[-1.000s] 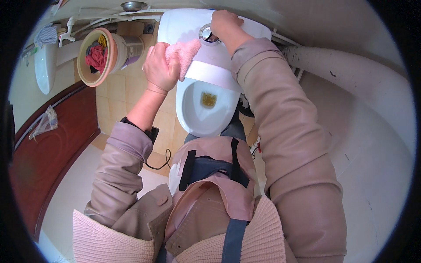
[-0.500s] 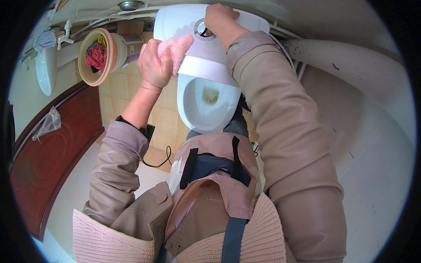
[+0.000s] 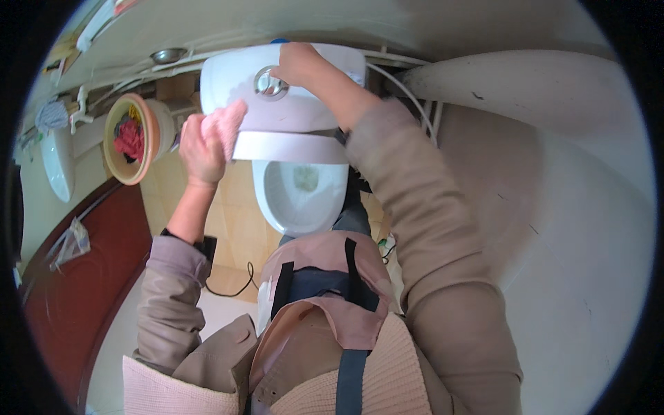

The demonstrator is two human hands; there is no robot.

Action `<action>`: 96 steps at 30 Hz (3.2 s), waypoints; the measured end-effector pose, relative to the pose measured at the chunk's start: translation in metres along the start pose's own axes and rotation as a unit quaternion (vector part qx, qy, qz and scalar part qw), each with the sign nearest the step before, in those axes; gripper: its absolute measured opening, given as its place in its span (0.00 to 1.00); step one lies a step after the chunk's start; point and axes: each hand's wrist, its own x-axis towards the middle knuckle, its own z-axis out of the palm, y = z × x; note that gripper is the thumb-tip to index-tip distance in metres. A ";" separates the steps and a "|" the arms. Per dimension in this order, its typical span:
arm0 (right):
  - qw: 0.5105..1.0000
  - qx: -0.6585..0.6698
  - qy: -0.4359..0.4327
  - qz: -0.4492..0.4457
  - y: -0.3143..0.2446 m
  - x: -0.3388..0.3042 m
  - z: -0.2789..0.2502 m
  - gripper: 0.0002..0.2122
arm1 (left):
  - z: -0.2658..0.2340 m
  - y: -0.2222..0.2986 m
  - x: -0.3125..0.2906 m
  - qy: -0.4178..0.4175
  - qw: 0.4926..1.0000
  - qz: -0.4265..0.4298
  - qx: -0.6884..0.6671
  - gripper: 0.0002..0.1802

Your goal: The person wipes the tiled wall and shower fixtures with a pink cloth, then flushes the toilet and scrubs the bowl with a toilet brush. The person handles the cloth and brush directly and works around pipes and the shower hose.

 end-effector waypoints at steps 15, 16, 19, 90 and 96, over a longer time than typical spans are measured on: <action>0.984 -0.056 -0.001 0.168 0.278 -0.102 0.173 0.13 | 0.000 -0.005 -0.007 -0.029 0.996 -0.039 -0.071 0.22; 0.986 -0.048 0.007 0.159 0.285 -0.097 0.180 0.13 | 0.000 -0.006 -0.007 -0.036 0.995 -0.047 -0.074 0.23; 0.965 0.094 0.104 0.222 0.280 -0.078 0.180 0.14 | -0.001 -0.008 -0.008 -0.051 0.996 -0.019 -0.068 0.28; 0.878 0.167 0.203 0.400 -0.105 -0.500 0.261 0.24 | -0.016 -0.054 -0.019 0.049 0.964 -0.050 -0.255 0.27; 0.911 0.188 0.071 0.360 -0.051 -0.417 0.316 0.24 | -0.034 -0.134 -0.128 -0.067 0.953 -0.194 -0.222 0.24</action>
